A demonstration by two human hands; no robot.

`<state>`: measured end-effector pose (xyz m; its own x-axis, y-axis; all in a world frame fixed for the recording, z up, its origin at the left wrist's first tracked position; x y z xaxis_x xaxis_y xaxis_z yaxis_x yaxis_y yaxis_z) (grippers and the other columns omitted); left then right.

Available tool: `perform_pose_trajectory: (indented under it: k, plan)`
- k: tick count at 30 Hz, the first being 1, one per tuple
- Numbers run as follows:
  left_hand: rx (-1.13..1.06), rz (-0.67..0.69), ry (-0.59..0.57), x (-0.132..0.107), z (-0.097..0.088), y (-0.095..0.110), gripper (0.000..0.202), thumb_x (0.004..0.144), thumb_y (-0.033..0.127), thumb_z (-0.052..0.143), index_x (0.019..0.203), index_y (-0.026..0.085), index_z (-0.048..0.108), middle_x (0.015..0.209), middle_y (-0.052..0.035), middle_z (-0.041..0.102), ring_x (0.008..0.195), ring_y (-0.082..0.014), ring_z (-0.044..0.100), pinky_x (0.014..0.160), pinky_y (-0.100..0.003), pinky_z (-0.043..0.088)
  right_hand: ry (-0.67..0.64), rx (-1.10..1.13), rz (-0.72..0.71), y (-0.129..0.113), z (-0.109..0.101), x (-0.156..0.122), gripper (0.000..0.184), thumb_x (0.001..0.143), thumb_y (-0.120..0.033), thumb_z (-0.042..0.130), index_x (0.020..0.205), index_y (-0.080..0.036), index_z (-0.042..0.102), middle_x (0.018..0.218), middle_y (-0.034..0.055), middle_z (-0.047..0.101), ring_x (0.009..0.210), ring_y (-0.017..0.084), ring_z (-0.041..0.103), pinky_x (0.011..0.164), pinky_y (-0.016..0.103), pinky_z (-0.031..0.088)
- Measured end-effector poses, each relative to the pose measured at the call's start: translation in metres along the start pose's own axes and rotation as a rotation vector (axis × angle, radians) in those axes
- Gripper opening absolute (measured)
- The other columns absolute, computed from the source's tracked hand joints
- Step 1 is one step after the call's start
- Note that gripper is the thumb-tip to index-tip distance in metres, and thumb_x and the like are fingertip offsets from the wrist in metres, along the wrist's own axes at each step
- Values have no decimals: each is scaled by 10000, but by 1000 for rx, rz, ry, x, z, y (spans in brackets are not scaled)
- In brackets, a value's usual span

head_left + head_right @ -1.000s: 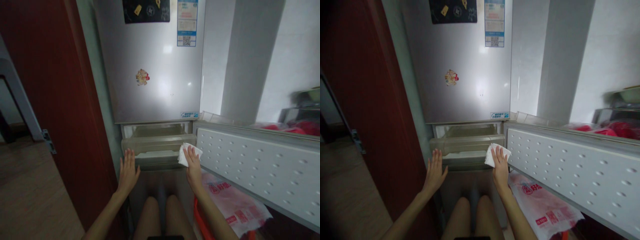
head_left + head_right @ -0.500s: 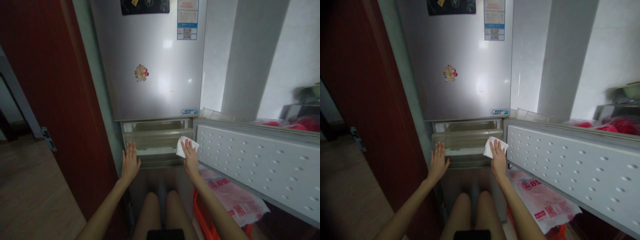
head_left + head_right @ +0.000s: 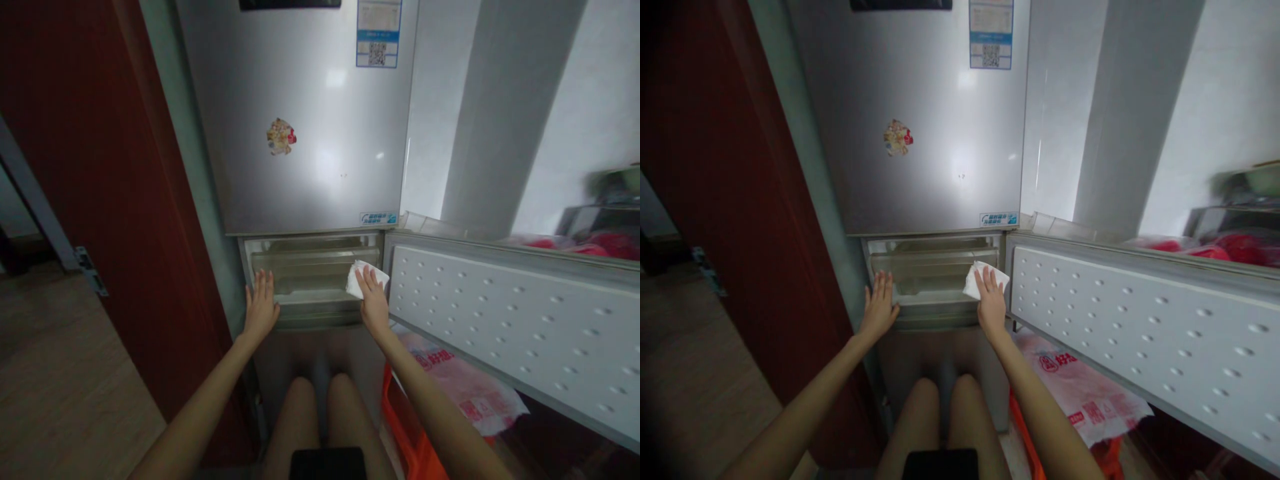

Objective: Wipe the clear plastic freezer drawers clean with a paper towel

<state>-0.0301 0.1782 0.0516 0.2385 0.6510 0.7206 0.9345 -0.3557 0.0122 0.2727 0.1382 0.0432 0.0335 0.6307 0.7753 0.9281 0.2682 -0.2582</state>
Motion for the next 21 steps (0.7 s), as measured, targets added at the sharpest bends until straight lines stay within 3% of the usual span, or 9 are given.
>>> perform_pose_trajectory:
  k: [10,21]
  plan:
    - [-49,13,-73,32,13,-9,847,824,123,479,1550,66,46,1629,-216,92,1511,-317,60,1180,-581,159,-171,-10,44,11,17,33,890,697,106,305,1526,-218,271,1620,76,196,1509,231,92,1181,541,226]
    - [-4,53,-49,54,42,-14,825,803,82,499,1536,47,122,1613,-255,117,1506,-312,76,1181,-533,211,-166,5,69,24,36,58,849,707,115,274,1494,-194,349,1590,106,276,1493,239,170,1167,541,260]
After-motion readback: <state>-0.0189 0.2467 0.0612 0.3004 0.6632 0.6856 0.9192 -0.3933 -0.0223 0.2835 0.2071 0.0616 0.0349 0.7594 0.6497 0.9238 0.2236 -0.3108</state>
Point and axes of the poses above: each hand's wrist, its own x-axis towards the middle knuckle, its own z-axis out of the palm, y = z × x, the point moved 6 cm from there along x, towards the middle knuckle
